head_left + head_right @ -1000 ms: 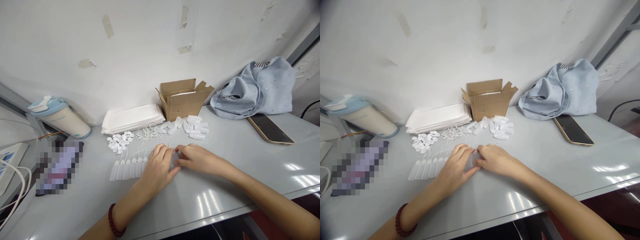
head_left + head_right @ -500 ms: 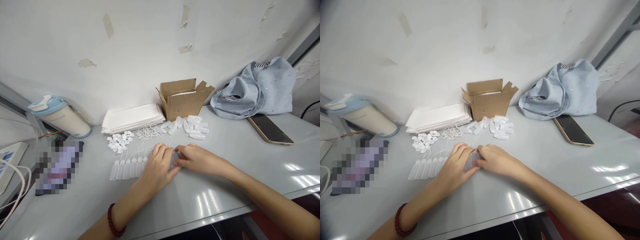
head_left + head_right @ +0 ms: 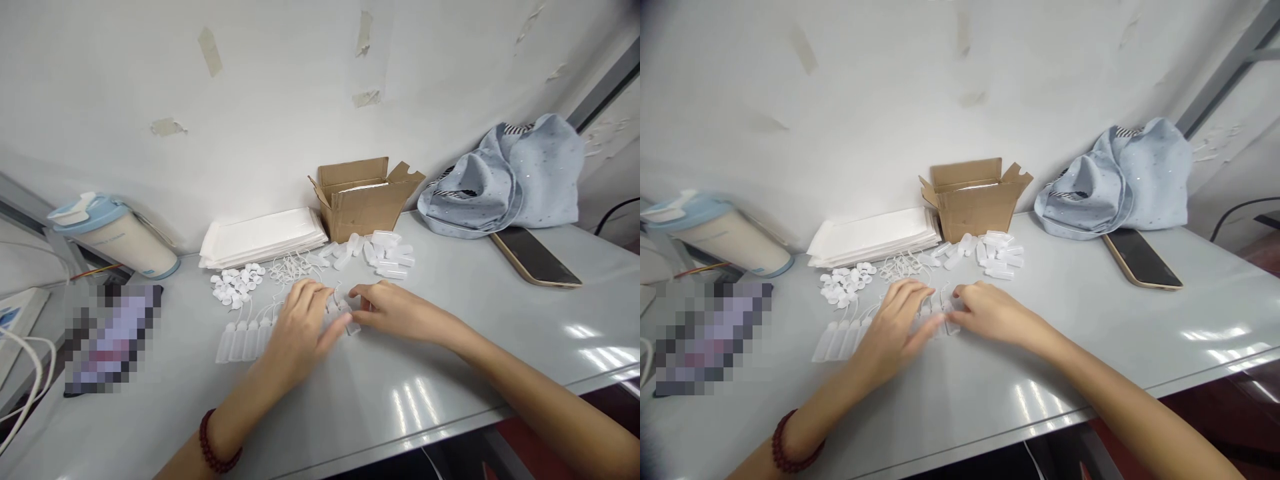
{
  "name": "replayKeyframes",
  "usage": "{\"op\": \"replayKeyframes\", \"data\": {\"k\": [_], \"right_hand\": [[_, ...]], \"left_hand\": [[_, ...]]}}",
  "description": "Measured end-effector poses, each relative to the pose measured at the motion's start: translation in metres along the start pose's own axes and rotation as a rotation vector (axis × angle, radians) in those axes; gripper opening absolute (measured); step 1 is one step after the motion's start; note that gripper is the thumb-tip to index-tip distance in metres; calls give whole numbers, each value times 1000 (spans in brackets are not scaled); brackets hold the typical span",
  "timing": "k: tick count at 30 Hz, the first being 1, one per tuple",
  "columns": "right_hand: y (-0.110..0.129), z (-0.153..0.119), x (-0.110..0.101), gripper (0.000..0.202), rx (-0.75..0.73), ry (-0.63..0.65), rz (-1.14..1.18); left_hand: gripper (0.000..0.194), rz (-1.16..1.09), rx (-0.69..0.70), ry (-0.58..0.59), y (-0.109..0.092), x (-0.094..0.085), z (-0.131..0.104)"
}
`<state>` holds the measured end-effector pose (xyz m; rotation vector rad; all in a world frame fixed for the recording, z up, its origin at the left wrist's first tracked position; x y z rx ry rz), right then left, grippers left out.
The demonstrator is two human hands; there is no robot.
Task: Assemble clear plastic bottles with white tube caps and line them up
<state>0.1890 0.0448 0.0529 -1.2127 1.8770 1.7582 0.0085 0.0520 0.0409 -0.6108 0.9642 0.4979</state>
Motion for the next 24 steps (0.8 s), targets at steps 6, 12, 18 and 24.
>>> {"op": "replayKeyframes", "data": {"k": [6, 12, 18, 24], "right_hand": [[-7, 10, -8, 32, -94, -173, 102], [-18, 29, -3, 31, -293, -424, -172], [-31, 47, 1, 50, -351, -369, -309], [-35, 54, 7, 62, -375, -294, -365]], "left_hand": [[31, 112, -165, -15, 32, -11, 4], [33, 174, -109, 85, 46, -10, 10], [29, 213, -36, 121, 47, 3, 20], [28, 205, -71, 126, 48, 12, 18]]}}
Point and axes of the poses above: each hand's wrist, its own z-axis towards the middle knuckle, its own x-axis out of the palm, y = z × x, the point moved 2 cm from there along z, towards the middle knuckle, and after that the axes turned 7 degrees about z, right-handed, at the moved point
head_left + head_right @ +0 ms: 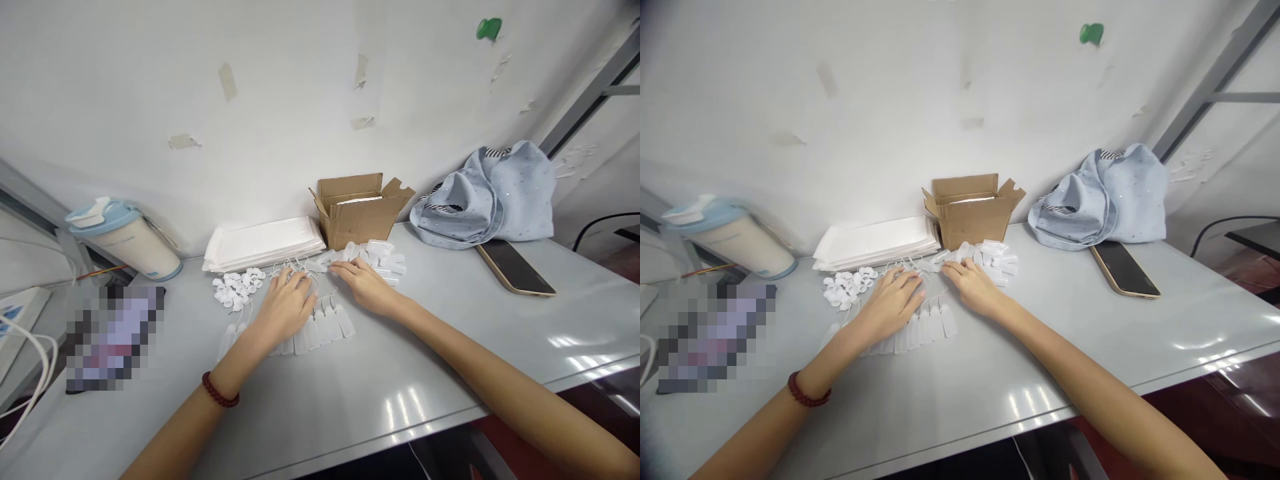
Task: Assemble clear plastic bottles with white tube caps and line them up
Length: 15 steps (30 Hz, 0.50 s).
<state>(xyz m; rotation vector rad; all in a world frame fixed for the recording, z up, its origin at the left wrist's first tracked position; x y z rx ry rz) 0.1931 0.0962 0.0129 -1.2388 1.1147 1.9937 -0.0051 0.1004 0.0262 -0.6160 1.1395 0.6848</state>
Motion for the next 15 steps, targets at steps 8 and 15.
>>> {"op": "replayKeyframes", "data": {"k": [8, 15], "right_hand": [[7, -2, -12, 45, 88, -15, 20], [0, -8, -14, 19, 189, -105, 71]], "left_hand": [[30, -182, -78, -35, 3, -13, 1], [25, -509, -402, -149, 11, -33, -12]]}}
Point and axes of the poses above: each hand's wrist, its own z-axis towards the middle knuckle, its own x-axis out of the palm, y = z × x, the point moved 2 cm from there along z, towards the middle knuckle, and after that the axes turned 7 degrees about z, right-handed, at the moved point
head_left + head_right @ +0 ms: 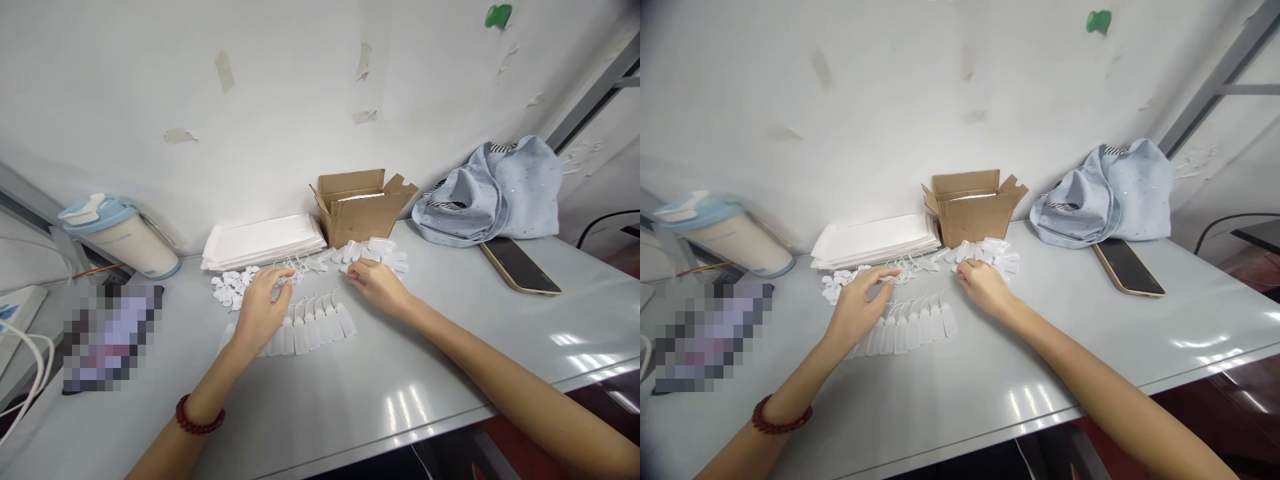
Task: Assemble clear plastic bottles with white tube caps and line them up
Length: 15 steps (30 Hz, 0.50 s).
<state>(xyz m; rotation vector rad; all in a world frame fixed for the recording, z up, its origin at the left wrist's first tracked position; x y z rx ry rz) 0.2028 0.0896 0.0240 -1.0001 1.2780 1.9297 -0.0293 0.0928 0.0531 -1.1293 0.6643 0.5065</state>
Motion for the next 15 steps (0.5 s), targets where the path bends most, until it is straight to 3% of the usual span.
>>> {"op": "replayKeyframes", "data": {"k": [6, 15], "right_hand": [[-2, -2, 0, 28, -3, -134, 107], [46, -25, -12, 22, -185, -190, 405]], "left_hand": [[19, -417, -295, 31, -1, 7, -9], [25, -965, -477, 167, -15, 17, -19]]}}
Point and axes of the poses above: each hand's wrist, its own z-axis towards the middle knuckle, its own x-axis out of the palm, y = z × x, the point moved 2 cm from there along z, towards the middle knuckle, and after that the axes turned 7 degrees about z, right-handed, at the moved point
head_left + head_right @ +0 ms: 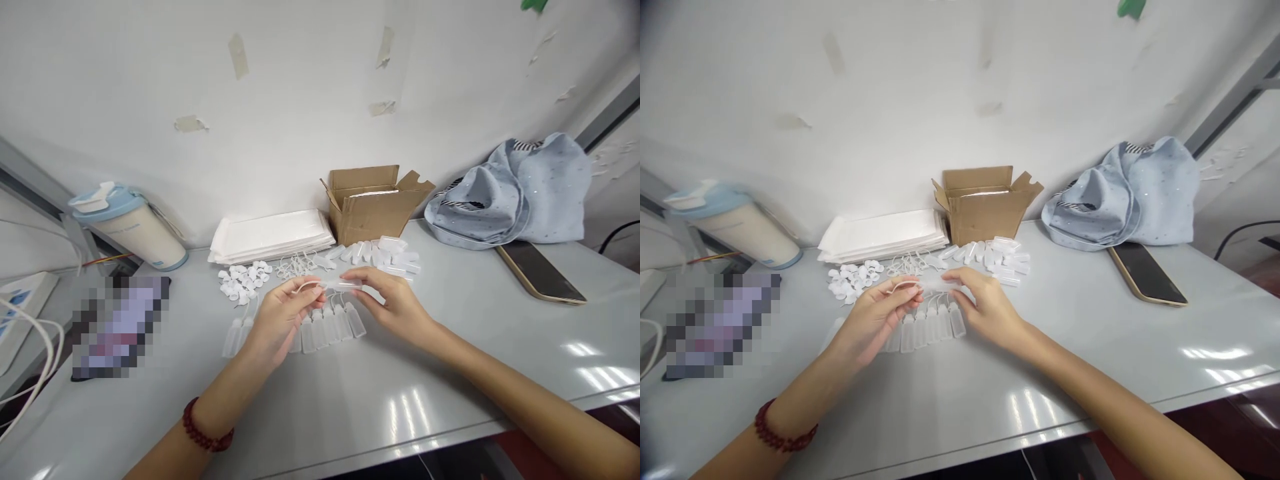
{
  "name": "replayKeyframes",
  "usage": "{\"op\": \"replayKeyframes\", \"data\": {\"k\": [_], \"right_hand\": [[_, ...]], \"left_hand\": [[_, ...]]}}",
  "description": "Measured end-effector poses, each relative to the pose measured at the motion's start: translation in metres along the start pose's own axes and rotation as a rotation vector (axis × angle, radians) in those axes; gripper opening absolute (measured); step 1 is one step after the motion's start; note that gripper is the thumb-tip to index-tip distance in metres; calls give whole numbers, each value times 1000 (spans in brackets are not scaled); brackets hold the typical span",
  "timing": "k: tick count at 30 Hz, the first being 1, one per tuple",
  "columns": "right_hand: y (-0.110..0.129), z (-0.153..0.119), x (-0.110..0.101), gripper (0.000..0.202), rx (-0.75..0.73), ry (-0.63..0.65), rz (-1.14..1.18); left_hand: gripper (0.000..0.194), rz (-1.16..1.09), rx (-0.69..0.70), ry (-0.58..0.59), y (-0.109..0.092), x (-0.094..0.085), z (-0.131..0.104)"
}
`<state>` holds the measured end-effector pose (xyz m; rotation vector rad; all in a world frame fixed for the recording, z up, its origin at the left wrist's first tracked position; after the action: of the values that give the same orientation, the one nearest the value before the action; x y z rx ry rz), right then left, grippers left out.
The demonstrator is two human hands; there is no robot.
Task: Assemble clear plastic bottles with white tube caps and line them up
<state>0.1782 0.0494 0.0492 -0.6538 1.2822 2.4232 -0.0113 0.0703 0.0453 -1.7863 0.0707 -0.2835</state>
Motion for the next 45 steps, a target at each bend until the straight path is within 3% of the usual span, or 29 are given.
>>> {"op": "replayKeyframes", "data": {"k": [4, 11, 20, 24, 31, 45], "right_hand": [[10, -5, 3, 22, -16, -37, 79], [11, -5, 3, 16, 177, -64, 315], [14, -9, 13, 20, 394, -22, 535], [16, -12, 15, 23, 401, 6, 561], [17, -15, 17, 43, 340, 58, 492], [22, -15, 16, 24, 247, 40, 429]], "left_hand": [[21, -110, -41, 31, -1, 2, -2], [18, -179, -45, 68, 1, 4, -2], [14, -100, -25, 83, 4, 4, -4], [16, 64, 18, 110, 3, 5, -5], [16, 343, 157, 29, -2, 9, -9], [18, 261, 121, 148, -5, 12, -12]]}}
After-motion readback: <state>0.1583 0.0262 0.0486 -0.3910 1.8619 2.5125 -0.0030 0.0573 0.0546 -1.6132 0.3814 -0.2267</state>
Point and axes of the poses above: each hand's wrist, its own z-axis towards the middle knuckle, its own x-axis out of the palm, y = z × x, the point moved 2 cm from there along z, towards the middle knuckle, and after that the axes turned 7 degrees about z, right-handed, at the moved point
